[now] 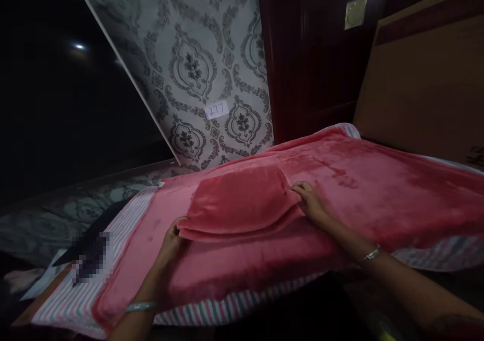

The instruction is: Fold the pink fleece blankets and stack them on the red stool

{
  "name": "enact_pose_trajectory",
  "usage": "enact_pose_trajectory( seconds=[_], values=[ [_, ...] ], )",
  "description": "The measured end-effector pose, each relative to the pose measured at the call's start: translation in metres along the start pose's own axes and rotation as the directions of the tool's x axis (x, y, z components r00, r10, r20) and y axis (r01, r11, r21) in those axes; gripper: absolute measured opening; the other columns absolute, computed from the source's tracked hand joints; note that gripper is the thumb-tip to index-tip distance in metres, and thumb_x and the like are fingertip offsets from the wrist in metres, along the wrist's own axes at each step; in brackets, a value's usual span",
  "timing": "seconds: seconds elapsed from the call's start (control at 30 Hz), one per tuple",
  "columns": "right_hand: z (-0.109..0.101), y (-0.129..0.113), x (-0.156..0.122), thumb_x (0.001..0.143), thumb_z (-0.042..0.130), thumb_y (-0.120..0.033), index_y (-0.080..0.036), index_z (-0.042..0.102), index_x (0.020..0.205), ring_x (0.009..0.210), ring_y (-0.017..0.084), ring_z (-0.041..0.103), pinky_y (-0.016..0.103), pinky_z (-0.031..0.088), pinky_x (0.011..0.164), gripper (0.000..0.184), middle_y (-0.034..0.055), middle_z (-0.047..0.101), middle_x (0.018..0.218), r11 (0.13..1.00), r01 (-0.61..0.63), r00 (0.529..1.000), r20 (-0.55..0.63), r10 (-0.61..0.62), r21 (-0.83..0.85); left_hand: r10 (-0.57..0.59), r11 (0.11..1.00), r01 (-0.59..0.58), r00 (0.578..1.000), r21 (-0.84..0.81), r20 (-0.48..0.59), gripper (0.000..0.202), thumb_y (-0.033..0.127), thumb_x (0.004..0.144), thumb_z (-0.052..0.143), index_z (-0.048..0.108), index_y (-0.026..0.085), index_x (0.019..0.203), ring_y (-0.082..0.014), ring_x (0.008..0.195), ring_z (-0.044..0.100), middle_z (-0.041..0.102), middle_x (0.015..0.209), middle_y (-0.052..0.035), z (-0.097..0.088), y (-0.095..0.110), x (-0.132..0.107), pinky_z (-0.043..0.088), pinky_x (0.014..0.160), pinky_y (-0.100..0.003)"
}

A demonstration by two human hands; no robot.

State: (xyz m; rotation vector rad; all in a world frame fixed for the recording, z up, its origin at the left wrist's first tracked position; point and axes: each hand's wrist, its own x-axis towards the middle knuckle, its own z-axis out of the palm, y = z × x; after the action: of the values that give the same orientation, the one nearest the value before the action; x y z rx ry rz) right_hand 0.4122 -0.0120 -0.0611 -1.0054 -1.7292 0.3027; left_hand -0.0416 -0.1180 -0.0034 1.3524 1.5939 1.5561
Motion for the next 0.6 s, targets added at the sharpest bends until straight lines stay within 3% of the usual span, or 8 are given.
enact_pose_trajectory(
  seconds=[0.07,0.17,0.27,0.37,0.43,0.53,0.6],
  values=[
    [0.000,0.003,-0.017,0.072,0.053,-0.030,-0.022,0.070,0.088,0.091,0.027,0.059,0.043,0.051,0.085,0.025,0.0088,0.063,0.092,0.998,-0.056,0.998,0.015,0.056,0.000,-0.069,0.995,0.070,0.997,-0.071,0.019,0.034,0.039,0.053,0.076,0.065,0.022,0.080,-0.0287,0.093,0.067,0.073,0.089,-0.0051,-0.004,-0.013,-0.010,0.055,0.080,-0.038],
    [-0.007,0.003,-0.024,0.076,0.051,-0.032,-0.024,0.071,0.097,0.100,0.028,0.061,0.044,0.049,0.093,0.030,0.0082,0.067,0.101,0.980,-0.194,0.981,0.021,0.193,0.046,-0.294,0.918,0.302,0.953,-0.259,0.068,0.034,0.035,0.054,0.073,0.065,0.021,0.084,-0.0211,0.075,0.068,0.072,0.085,-0.0031,-0.012,-0.015,-0.013,0.055,0.069,-0.032],
    [-0.014,-0.003,-0.020,0.084,0.048,-0.039,-0.024,0.071,0.102,0.114,0.029,0.059,0.044,0.044,0.105,0.032,0.0077,0.069,0.114,0.900,-0.423,0.906,0.067,0.418,0.104,-0.441,0.805,0.463,0.885,-0.371,0.148,0.032,0.033,0.062,0.071,0.066,0.020,0.090,-0.0154,0.061,0.065,0.072,0.082,-0.0014,-0.015,-0.007,-0.010,0.053,0.058,-0.026],
    [-0.018,-0.020,-0.013,0.086,0.052,-0.049,-0.023,0.067,0.117,0.122,0.031,0.054,0.043,0.044,0.104,0.042,0.0090,0.065,0.126,0.767,-0.634,0.770,0.177,0.613,0.097,-0.417,0.793,0.485,0.873,-0.369,0.253,0.036,0.041,0.068,0.075,0.067,0.018,0.094,-0.0208,0.074,0.070,0.074,0.087,-0.0048,-0.005,0.003,-0.009,0.056,0.065,-0.030],
    [-0.020,-0.036,-0.009,0.082,0.062,-0.052,-0.023,0.059,0.132,0.118,0.032,0.057,0.041,0.049,0.096,0.057,0.0097,0.064,0.128,0.701,-0.709,0.693,0.251,0.676,0.072,-0.383,0.823,0.452,0.888,-0.343,0.254,0.044,0.042,0.066,0.081,0.067,0.017,0.100,-0.0250,0.087,0.072,0.075,0.094,-0.0074,0.005,0.008,-0.010,0.058,0.075,-0.034],
    [-0.021,-0.056,-0.004,0.076,0.070,-0.041,-0.023,0.044,0.147,0.097,0.027,0.064,0.035,0.054,0.080,0.078,0.0083,0.068,0.111,0.659,-0.749,0.642,0.315,0.699,0.065,-0.381,0.858,0.417,0.908,-0.300,0.173,0.053,0.030,0.059,0.088,0.066,0.018,0.106,-0.0262,0.096,0.071,0.075,0.101,-0.0093,0.016,0.014,-0.009,0.058,0.082,-0.035],
    [-0.022,-0.061,-0.002,0.075,0.069,-0.033,-0.023,0.038,0.151,0.082,0.022,0.064,0.031,0.054,0.070,0.083,0.0054,0.068,0.099,0.653,-0.748,0.650,0.329,0.685,0.119,-0.358,0.869,0.388,0.922,-0.307,0.151,0.058,0.025,0.058,0.089,0.064,0.018,0.110,-0.0255,0.099,0.070,0.074,0.103,-0.0095,0.017,0.016,-0.007,0.058,0.085,-0.035]
  ],
)
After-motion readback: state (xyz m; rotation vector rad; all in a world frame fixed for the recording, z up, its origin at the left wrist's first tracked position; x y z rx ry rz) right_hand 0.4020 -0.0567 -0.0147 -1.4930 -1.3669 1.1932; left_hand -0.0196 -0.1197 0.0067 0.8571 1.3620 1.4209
